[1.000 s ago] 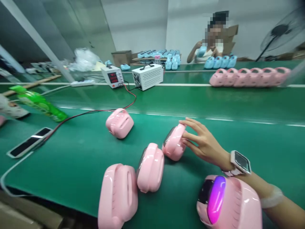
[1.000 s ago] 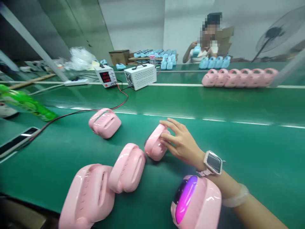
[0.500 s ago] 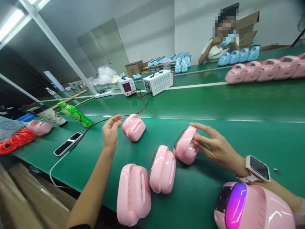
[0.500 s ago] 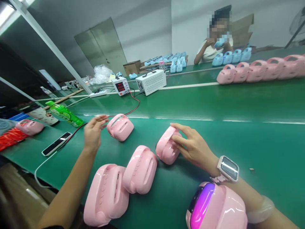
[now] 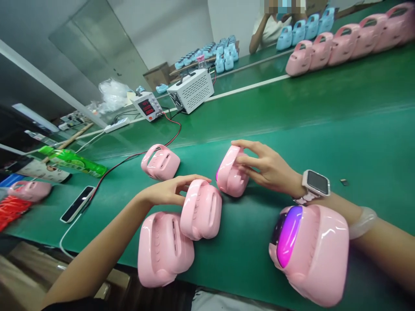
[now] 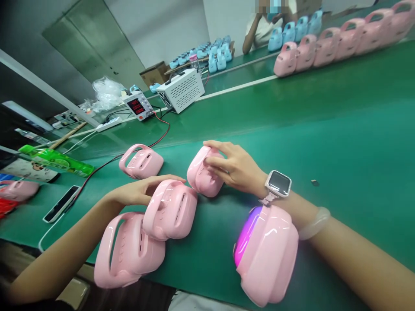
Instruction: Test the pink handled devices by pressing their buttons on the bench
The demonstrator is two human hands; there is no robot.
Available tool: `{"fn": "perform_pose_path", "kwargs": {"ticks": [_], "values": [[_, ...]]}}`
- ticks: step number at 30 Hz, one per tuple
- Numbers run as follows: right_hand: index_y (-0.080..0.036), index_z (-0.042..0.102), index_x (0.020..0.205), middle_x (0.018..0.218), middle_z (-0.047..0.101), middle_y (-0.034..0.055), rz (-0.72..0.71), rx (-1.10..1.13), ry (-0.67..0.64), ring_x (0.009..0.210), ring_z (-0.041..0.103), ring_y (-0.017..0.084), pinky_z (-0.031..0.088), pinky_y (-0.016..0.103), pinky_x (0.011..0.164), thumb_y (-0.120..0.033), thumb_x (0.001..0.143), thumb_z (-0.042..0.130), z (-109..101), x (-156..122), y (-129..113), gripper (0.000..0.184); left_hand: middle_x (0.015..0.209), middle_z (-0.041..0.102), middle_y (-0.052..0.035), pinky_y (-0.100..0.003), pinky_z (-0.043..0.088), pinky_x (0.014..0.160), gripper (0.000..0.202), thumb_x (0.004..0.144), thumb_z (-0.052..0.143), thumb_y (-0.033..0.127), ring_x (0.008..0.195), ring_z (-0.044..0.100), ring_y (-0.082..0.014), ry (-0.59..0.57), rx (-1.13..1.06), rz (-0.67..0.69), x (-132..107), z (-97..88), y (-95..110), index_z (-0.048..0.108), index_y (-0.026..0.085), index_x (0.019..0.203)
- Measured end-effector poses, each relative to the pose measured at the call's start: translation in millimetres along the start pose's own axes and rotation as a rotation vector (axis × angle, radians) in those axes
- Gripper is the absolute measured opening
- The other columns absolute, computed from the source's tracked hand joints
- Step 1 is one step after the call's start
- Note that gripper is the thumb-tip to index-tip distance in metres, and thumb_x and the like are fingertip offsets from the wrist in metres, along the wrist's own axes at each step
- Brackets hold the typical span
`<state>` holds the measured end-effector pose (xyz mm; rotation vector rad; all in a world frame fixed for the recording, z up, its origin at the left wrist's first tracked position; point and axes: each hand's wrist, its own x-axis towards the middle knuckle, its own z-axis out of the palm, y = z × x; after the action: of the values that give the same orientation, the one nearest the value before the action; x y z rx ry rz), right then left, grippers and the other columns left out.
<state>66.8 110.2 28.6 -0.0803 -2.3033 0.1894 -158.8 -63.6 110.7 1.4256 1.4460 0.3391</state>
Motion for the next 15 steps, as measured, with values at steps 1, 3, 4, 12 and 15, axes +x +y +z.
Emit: {"fn": "perform_pose_path", "kwargs": {"ticks": [1, 3, 4, 12, 15], "values": [[-0.020, 0.064, 0.096, 0.135, 0.048, 0.0104, -0.002, 0.004, 0.000, 0.110, 0.054, 0.025, 0.048, 0.042, 0.085, -0.031, 0.096, 0.043, 0.8, -0.1, 0.1, 0.023, 0.135, 0.047, -0.0068, -0.028, 0.041, 0.098, 0.059, 0.077, 0.067, 0.037, 0.123, 0.045, -0.0252, 0.000, -0.018, -0.008, 0.6, -0.4, 1.1, 0.046, 0.018, 0.130], [-0.021, 0.063, 0.097, 0.136, 0.047, 0.0102, -0.006, 0.017, 0.007, 0.111, 0.053, 0.025, 0.048, 0.042, 0.087, -0.032, 0.096, 0.044, 3.0, -1.1, 0.5, 0.023, 0.130, 0.050, -0.0064, -0.026, 0.041, 0.096, 0.057, 0.075, 0.068, 0.035, 0.119, 0.047, -0.0242, 0.009, -0.072, -0.021, 2.0, -0.6, 1.9, 0.049, 0.017, 0.126], [-0.020, 0.062, 0.099, 0.137, 0.046, 0.0107, -0.009, 0.026, 0.016, 0.112, 0.052, 0.025, 0.048, 0.042, 0.089, -0.032, 0.096, 0.044, 4.3, -2.1, 0.7, 0.022, 0.129, 0.050, -0.0059, -0.026, 0.042, 0.094, 0.056, 0.074, 0.069, 0.034, 0.118, 0.048, -0.0241, 0.013, -0.104, -0.032, 2.8, -0.6, 1.5, 0.049, 0.018, 0.124], [-0.020, 0.050, 0.114, 0.144, 0.036, 0.0140, -0.016, 0.080, 0.047, 0.128, 0.040, 0.025, 0.043, 0.045, 0.101, -0.029, 0.096, 0.042, 10.9, -12.9, 1.7, 0.021, 0.123, 0.053, -0.0050, -0.026, 0.043, 0.083, 0.057, 0.062, 0.070, 0.026, 0.113, 0.048, -0.0259, 0.057, -0.223, -0.106, 6.3, 0.9, -2.8, 0.052, 0.018, 0.116], [-0.022, 0.044, 0.121, 0.145, 0.034, 0.0137, -0.016, 0.106, 0.046, 0.131, 0.038, 0.024, 0.041, 0.045, 0.103, -0.028, 0.097, 0.041, 11.5, -13.9, 2.0, 0.025, 0.119, 0.054, -0.0047, -0.027, 0.044, 0.080, 0.060, 0.058, 0.069, 0.023, 0.111, 0.049, -0.0268, 0.068, -0.241, -0.139, 6.6, 1.7, -2.9, 0.053, 0.019, 0.115]]}}
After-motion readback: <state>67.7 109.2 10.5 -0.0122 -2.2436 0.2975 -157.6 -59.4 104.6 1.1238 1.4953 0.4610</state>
